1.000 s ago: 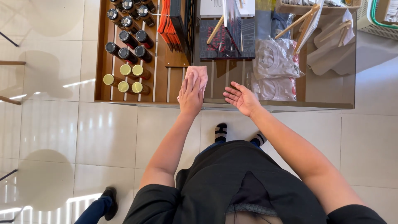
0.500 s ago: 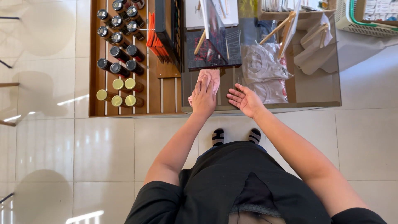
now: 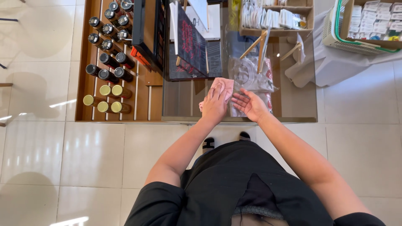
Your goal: The recorder selects small merchandise items like stickers and magnets from a display and سپس wipes down a glass counter with a cloth.
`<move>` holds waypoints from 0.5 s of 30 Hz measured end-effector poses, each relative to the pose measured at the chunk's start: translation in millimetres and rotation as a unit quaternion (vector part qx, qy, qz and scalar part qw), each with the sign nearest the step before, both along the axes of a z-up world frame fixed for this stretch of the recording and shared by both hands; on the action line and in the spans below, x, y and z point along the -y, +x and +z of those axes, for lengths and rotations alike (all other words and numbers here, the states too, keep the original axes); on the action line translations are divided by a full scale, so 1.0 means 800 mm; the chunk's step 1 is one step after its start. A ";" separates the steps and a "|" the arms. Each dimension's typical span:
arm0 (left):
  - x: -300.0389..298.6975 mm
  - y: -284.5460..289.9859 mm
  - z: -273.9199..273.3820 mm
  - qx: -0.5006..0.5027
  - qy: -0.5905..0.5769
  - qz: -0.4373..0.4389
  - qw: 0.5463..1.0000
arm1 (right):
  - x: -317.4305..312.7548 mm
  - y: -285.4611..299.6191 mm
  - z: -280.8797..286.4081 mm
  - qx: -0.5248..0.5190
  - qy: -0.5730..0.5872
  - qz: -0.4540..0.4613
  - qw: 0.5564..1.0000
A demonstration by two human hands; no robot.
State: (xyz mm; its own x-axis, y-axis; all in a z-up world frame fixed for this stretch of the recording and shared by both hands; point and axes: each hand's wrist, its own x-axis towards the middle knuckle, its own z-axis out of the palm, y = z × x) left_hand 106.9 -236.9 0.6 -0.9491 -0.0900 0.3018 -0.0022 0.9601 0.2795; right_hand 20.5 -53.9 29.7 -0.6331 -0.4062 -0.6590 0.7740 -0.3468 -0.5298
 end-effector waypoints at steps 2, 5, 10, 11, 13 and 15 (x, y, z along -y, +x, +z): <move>-0.023 -0.014 0.002 -0.003 0.013 0.009 1.000 | -0.015 -0.018 -0.002 -0.006 -0.002 0.009 1.000; -0.048 -0.039 -0.001 -0.006 0.036 0.018 0.999 | -0.037 -0.040 -0.013 -0.013 -0.007 0.026 1.000; -0.063 -0.085 -0.016 -0.041 0.069 0.013 0.997 | -0.069 -0.057 -0.019 -0.010 -0.004 0.062 0.998; -0.062 -0.095 -0.018 -0.049 0.055 0.020 0.997 | -0.074 -0.060 -0.018 -0.008 -0.004 0.069 0.998; -0.062 -0.116 -0.012 -0.058 0.042 0.030 0.997 | -0.083 -0.069 -0.016 -0.007 -0.004 0.078 0.997; -0.066 -0.132 0.001 -0.075 0.070 0.083 0.991 | -0.091 -0.077 -0.014 -0.006 -0.006 0.094 0.996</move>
State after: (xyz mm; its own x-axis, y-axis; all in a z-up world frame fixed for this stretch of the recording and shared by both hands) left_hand 1.3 -184.4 1.5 -0.8630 -0.2914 0.4127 -0.1041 0.9019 0.4192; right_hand -41.5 19.0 18.4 -0.5533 -0.5264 -0.6456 0.8192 -0.2034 -0.5362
